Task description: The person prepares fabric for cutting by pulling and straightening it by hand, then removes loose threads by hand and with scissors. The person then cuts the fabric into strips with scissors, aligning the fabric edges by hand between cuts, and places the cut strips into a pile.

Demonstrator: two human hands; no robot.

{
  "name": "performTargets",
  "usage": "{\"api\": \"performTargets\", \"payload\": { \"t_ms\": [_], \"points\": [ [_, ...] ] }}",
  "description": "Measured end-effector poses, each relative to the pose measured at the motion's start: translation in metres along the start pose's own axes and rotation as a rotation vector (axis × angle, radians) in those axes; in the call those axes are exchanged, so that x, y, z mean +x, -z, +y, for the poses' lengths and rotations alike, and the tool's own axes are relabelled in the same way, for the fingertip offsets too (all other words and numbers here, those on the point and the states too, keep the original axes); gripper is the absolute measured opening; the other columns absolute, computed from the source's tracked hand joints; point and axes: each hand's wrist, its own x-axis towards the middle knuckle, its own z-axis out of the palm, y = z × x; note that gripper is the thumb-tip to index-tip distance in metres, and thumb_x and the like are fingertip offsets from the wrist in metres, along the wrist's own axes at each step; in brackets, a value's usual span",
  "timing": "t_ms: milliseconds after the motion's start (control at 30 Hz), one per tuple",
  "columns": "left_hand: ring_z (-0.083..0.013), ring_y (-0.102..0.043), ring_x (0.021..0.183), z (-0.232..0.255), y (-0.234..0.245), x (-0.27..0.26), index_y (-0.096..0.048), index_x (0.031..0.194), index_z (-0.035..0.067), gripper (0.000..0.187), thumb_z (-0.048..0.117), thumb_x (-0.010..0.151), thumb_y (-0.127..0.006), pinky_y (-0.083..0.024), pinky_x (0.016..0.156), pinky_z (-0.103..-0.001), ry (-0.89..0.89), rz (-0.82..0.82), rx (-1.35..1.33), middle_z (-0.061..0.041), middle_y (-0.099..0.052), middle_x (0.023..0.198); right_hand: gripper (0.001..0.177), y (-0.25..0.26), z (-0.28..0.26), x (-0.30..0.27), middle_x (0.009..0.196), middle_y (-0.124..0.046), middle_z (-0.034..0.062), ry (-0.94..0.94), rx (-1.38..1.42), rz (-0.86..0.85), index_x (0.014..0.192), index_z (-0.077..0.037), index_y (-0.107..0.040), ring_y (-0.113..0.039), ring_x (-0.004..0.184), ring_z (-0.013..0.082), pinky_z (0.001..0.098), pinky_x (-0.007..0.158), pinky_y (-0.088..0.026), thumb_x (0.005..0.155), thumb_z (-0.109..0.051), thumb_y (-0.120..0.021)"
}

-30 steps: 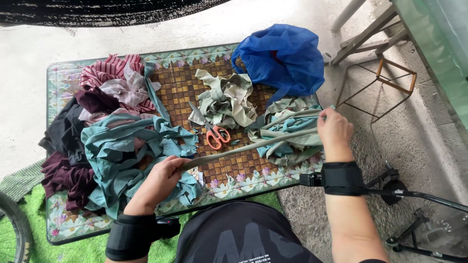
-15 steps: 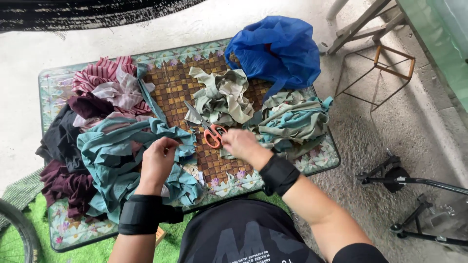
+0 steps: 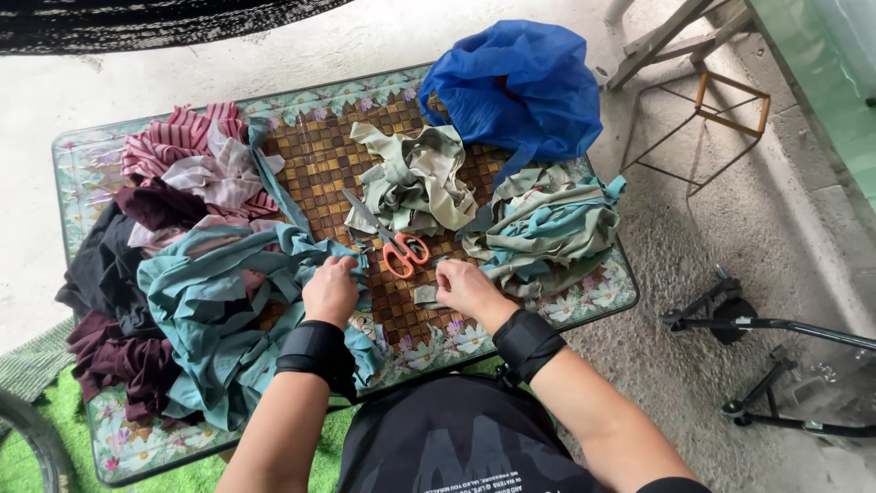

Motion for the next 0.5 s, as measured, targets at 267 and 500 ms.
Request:
{"api": "performTargets", "payload": {
  "t_ms": [267,500],
  "points": [
    [-0.0339,-0.069,0.091,-0.016,-0.012,0.012,-0.072,0.093,0.018,0.007,0.018,0.091,-0.066,-0.055,0.075,-0.047,0.046,-0.065,0.005,-0.009,-0.067,0.099,0.022,0.003,-0.007,-0.004,0.092,-0.063,0.0122,-0.07,0.013,0.006,0.1,-0.006,-0.058,-0.065,0.087,0.032,0.0447,0.077,-0.053,0.082,-0.014,-0.069],
    [-0.0238,-0.075,0.079,-0.029,0.088,0.019,-0.076,0.104,0.019,0.013,0.022,0.093,-0.071,-0.057,0.073,-0.037,0.167,0.145,-0.42,-0.009,-0.075,0.088,0.007,-0.013,0.016,-0.011,0.097,-0.062,0.009,-0.033,-0.299,-0.081,0.087,-0.011,-0.064,-0.06,0.102,0.0311,0.0462,0.086,-0.048,0.084,-0.014,-0.069]
  ]
}}
